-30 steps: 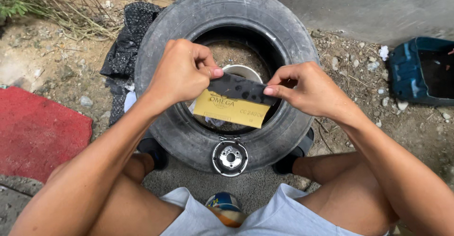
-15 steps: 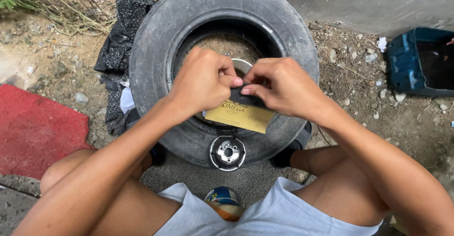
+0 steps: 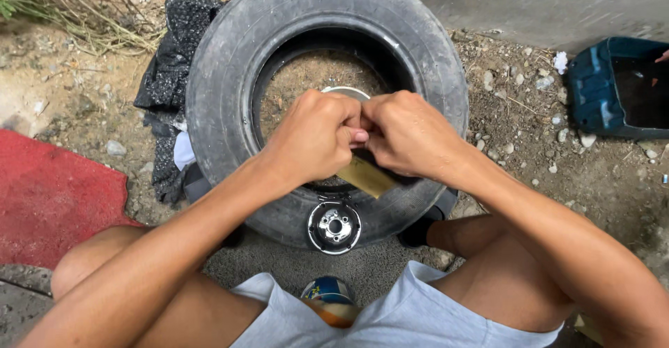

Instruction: The person sits on the ground and scrubs a dark metal part with a yellow sponge in a bucket of water placed inside a tire. They then tear a piece of sandpaper and use it to sand the same metal part.

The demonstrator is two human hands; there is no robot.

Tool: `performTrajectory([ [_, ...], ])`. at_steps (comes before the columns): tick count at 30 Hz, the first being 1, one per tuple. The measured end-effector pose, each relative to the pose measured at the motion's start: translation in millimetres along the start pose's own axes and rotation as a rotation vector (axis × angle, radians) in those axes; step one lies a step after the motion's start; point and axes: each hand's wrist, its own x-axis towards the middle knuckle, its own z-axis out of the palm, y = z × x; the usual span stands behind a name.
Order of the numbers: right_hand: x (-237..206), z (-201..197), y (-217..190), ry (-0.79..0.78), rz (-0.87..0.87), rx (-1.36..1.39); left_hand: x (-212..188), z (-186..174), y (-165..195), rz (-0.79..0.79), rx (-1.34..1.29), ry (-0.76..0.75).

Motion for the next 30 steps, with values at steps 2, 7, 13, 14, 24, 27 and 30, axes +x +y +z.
performTrajectory([
  [2,2,2,1,-0.040,0.001,-0.018,0,0,0,-0.023,-0.015,-0.012],
  [7,-1,-15,10,-0.098,0.079,0.146,5,-21,-4,0.054,0.068,0.076],
  [13,-14,-34,24,-0.069,0.044,0.158,3,-49,-9,-0.121,0.022,0.084],
  [14,-16,-34,26,-0.038,-0.011,0.168,3,-52,-10,-0.125,0.039,0.093],
  [24,-19,-28,33,0.007,0.117,0.116,-1,-57,-19,-0.168,0.030,0.150],
  [27,-16,-33,30,-0.050,0.098,0.193,-2,-57,-19,-0.145,0.069,0.162],
  [30,-15,-30,24,0.006,0.006,0.253,-1,-54,-18,-0.048,0.117,0.200],
])
